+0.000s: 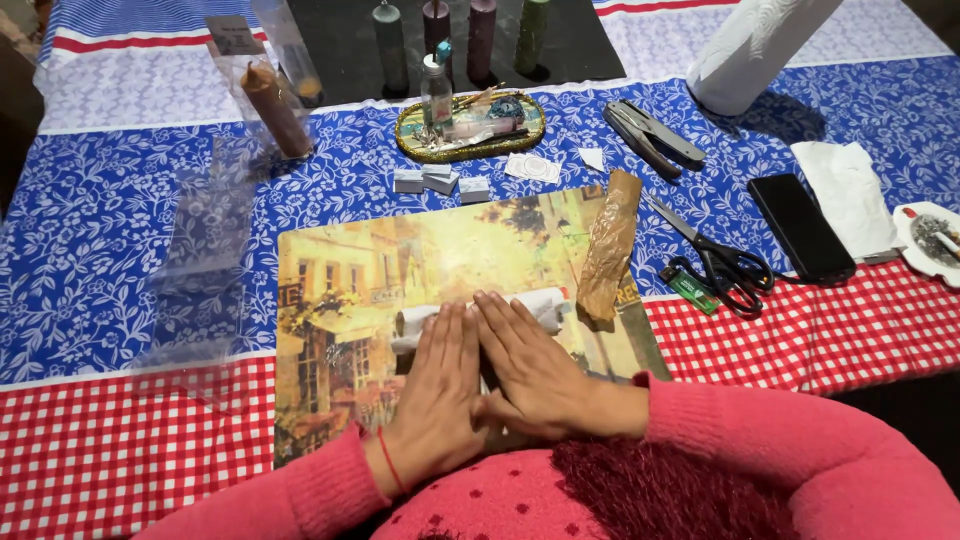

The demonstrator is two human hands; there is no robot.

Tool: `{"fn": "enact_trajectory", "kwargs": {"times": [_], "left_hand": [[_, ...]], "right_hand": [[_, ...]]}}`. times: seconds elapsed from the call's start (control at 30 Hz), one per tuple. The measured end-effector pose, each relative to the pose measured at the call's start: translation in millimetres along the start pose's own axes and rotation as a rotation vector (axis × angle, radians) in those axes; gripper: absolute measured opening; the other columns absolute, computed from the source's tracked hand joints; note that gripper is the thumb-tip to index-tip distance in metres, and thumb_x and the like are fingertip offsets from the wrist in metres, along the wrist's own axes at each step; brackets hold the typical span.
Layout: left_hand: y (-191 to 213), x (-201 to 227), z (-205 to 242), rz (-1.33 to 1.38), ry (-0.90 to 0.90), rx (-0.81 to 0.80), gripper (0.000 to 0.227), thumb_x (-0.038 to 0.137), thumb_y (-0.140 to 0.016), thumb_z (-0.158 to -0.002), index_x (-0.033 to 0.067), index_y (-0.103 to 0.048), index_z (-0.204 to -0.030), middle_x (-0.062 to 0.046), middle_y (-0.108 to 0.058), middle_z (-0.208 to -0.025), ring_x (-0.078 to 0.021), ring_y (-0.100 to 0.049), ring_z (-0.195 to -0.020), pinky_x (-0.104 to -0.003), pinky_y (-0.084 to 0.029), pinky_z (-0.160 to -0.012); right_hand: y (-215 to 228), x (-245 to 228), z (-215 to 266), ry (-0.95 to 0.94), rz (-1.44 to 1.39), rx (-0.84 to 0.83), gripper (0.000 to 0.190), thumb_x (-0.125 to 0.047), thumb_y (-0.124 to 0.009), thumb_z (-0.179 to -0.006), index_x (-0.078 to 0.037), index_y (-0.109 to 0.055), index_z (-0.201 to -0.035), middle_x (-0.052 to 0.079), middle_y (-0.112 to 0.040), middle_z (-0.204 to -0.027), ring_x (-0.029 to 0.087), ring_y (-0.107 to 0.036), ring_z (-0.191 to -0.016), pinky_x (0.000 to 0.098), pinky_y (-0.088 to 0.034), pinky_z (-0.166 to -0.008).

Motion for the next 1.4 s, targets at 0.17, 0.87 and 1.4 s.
{"fn": "enact_trajectory", "kwargs": {"times": [0.17,0.87,1.4], "left_hand": [[18.2,-36.1,10.4,0.125,0.161,0.148,0.087,0.036,-0.055,-0.099,-0.0156,-0.013,-0.155,-0.038,-0.02,-0.161,-0.0484,-0.019,-0.154,-0.051,-0.015,-0.126],[-2.2,-59.7,17.1,0.943,0.56,0.19,0.085,0.013,-0.05,-0.089,-0.0032,-0.009,-0.162,-0.028,-0.064,-0.135,-0.0324,-0.068,-0.115,-0.037,-0.054,-0.096],[-3.1,-67.1,-39.5,-0.099,0.182,-0.052,0.089,0.037,-0.057,-0.082,-0.0201,-0.028,-0.144,-0.041,-0.025,-0.153,-0.0501,-0.022,-0.147,-0.053,-0.012,-0.122]], "right_hand": [[-2.1,4.4,-0.4,0.0,0.03,-0.03,0.106,-0.066,-0.049,-0.097,0.012,-0.012,-0.159,0.034,-0.018,-0.166,0.043,-0.015,-0.157,0.0492,-0.01,-0.127],[-2.0,6.3,-7.6,-0.031,-0.042,-0.04,0.1,-0.061,-0.044,-0.103,0.011,-0.007,-0.16,0.034,-0.013,-0.167,0.045,-0.01,-0.158,0.0513,-0.008,-0.128],[11.1,29.0,-46.0,0.049,-0.016,-0.071,0.112,-0.061,-0.059,-0.085,0.017,-0.017,-0.153,0.037,-0.018,-0.162,0.046,-0.016,-0.153,0.0498,-0.012,-0.125]]}}
Point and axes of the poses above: each hand's wrist, its own z-axis away from the middle knuckle, its own y-axis out of the back of the hand, x = y × z, the point moved 6 cm from there along -z, towards the middle knuckle
